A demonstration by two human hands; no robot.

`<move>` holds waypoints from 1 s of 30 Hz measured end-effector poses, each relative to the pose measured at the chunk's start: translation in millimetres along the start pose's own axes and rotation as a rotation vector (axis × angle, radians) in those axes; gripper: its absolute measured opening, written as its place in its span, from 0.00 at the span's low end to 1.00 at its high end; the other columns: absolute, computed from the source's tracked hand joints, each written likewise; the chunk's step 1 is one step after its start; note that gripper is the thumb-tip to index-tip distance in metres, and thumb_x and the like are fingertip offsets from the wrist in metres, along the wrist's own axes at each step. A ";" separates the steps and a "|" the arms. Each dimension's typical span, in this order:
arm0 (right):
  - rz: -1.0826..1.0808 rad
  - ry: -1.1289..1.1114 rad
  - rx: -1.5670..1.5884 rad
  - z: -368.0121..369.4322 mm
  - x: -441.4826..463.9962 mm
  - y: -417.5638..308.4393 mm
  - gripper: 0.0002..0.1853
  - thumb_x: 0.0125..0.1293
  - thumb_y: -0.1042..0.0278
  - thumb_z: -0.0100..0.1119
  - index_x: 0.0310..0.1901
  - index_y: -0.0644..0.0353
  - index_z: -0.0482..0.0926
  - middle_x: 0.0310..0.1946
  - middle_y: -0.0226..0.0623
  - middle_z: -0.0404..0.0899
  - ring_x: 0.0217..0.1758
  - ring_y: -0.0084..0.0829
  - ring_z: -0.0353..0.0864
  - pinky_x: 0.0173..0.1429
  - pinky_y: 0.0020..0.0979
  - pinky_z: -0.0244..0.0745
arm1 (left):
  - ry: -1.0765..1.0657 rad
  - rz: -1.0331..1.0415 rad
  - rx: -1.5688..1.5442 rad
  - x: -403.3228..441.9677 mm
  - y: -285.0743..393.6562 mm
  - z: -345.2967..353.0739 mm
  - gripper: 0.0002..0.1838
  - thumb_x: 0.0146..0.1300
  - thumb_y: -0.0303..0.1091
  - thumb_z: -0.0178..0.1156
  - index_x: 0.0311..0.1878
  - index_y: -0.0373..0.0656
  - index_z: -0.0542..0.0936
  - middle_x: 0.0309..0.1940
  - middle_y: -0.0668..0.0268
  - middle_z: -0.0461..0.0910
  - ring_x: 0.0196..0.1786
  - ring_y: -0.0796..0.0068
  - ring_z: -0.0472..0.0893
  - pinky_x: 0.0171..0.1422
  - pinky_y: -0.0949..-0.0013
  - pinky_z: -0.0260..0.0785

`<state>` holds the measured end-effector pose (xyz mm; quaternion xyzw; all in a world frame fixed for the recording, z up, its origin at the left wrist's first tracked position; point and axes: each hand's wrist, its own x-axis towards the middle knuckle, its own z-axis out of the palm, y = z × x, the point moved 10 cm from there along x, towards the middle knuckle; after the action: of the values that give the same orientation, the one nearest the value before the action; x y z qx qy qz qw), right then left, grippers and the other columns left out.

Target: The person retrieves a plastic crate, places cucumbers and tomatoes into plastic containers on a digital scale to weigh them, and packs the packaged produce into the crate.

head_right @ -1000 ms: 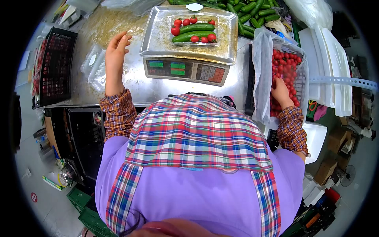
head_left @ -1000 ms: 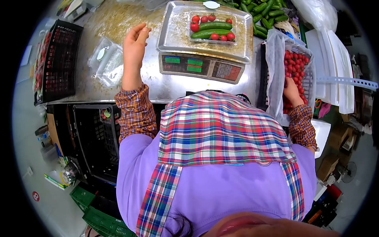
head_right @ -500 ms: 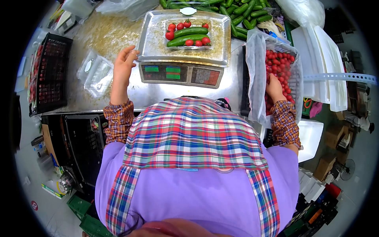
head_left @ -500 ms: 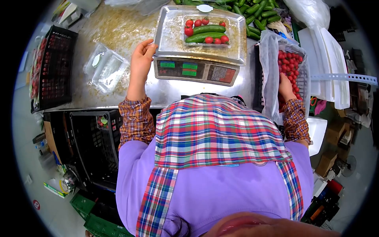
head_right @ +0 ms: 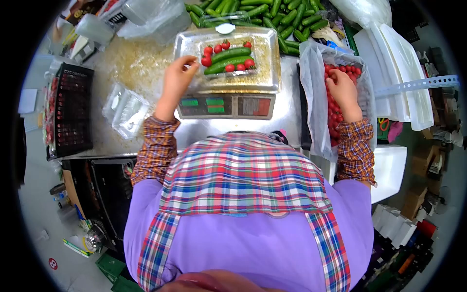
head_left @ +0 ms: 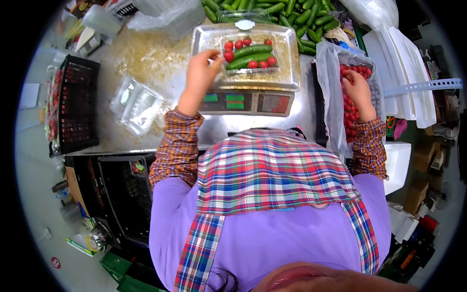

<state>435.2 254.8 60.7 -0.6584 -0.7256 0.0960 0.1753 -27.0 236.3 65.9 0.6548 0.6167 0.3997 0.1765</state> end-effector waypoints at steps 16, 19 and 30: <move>0.129 0.430 0.409 -98.0 -88.6 66.4 0.27 0.65 0.73 0.54 0.66 0.60 0.62 0.49 0.38 0.74 0.44 0.27 0.75 0.48 0.27 0.71 | 0.099 0.221 0.149 6.6 72.5 12.7 0.10 0.48 0.33 0.67 0.29 0.42 0.76 0.24 0.60 0.78 0.32 0.56 0.75 0.38 0.55 0.68; 0.266 0.748 0.347 -142.2 -171.1 222.2 0.27 0.66 0.68 0.54 0.65 0.65 0.60 0.50 0.41 0.74 0.51 0.34 0.73 0.55 0.32 0.69 | 0.133 0.238 0.131 14.7 73.9 16.9 0.10 0.49 0.33 0.68 0.28 0.42 0.77 0.22 0.61 0.78 0.30 0.57 0.75 0.35 0.56 0.68; 0.933 0.284 -0.335 -93.7 -374.9 404.5 0.24 0.66 0.61 0.44 0.58 0.67 0.71 0.55 0.57 0.73 0.59 0.51 0.71 0.64 0.41 0.64 | 0.109 0.288 0.166 -6.2 73.5 21.9 0.12 0.48 0.36 0.68 0.34 0.43 0.79 0.32 0.62 0.78 0.39 0.56 0.73 0.44 0.57 0.67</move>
<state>870.6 -78.3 -50.9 -0.9377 -0.3289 -0.0441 0.1028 38.7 223.2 103.7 0.7261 0.5561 0.4034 0.0293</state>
